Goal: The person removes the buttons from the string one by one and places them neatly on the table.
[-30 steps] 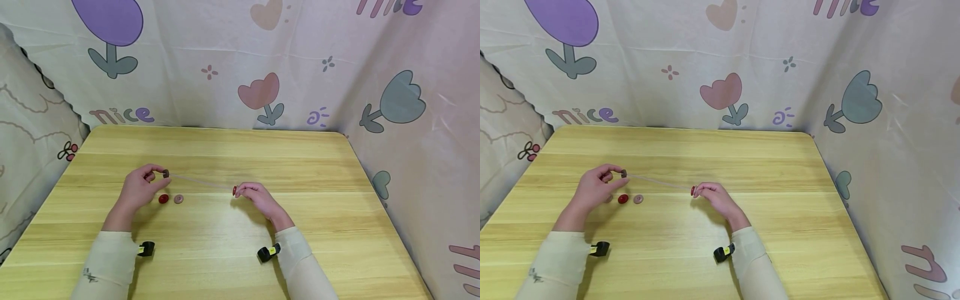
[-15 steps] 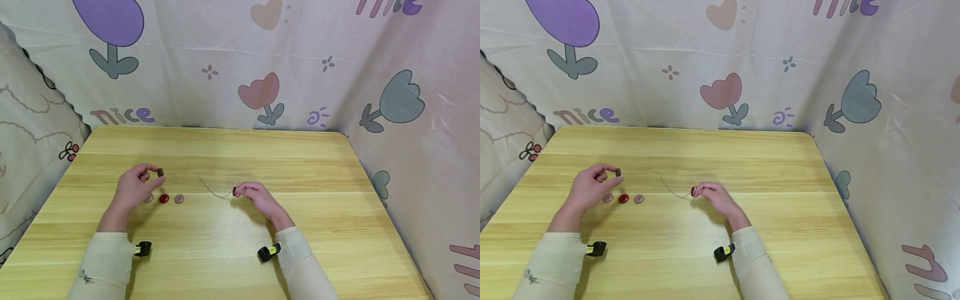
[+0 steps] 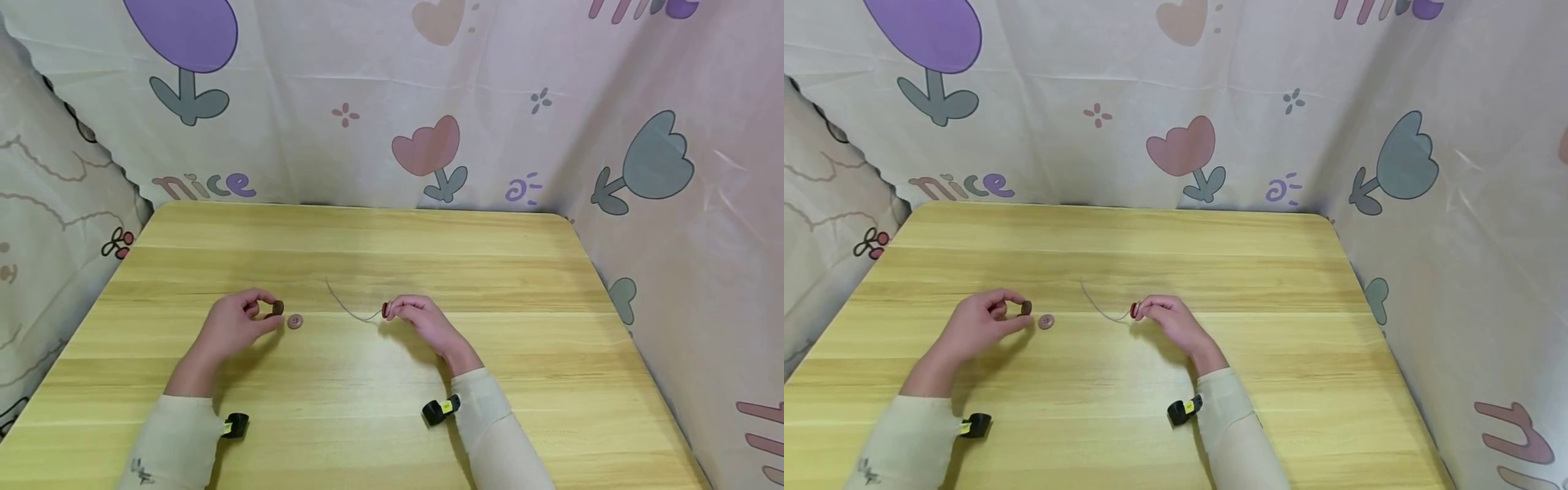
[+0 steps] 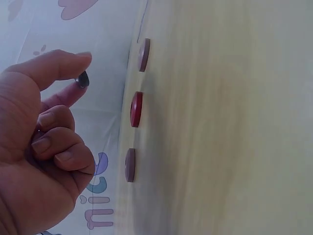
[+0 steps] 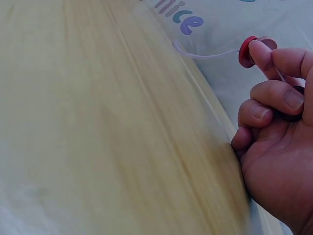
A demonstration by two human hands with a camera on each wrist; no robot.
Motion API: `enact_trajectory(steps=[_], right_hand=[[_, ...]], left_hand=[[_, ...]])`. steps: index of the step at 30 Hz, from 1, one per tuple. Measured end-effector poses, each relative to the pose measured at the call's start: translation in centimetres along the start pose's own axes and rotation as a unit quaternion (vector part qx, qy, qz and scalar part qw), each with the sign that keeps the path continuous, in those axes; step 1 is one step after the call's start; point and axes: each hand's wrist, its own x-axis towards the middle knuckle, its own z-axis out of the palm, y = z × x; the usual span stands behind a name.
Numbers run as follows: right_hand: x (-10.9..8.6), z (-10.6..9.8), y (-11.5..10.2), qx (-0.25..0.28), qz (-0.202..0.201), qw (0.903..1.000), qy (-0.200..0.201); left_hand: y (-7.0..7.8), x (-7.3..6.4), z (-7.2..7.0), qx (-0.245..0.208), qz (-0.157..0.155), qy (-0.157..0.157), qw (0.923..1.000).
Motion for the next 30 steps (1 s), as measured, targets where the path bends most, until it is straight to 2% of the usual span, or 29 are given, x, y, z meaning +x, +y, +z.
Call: enact_trajectory(steps=[16, 23, 30], right_hand=[[0.2, -0.1, 0.1, 0.011, -0.015, 0.9998, -0.002], [0.1, 0.0, 0.1, 0.006, -0.008, 0.9999, 0.000], [0.1, 0.1, 0.1, 0.004, -0.010, 0.9999, 0.003]], left_hand=[[-0.7, -0.9, 0.4, -0.002, -0.001, -0.048, 0.9988], [-1.1, -1.2, 0.5, 0.007, -0.005, -0.064, 0.9979], [-1.4, -1.4, 0.8, -0.003, -0.012, -0.091, 0.9957]])
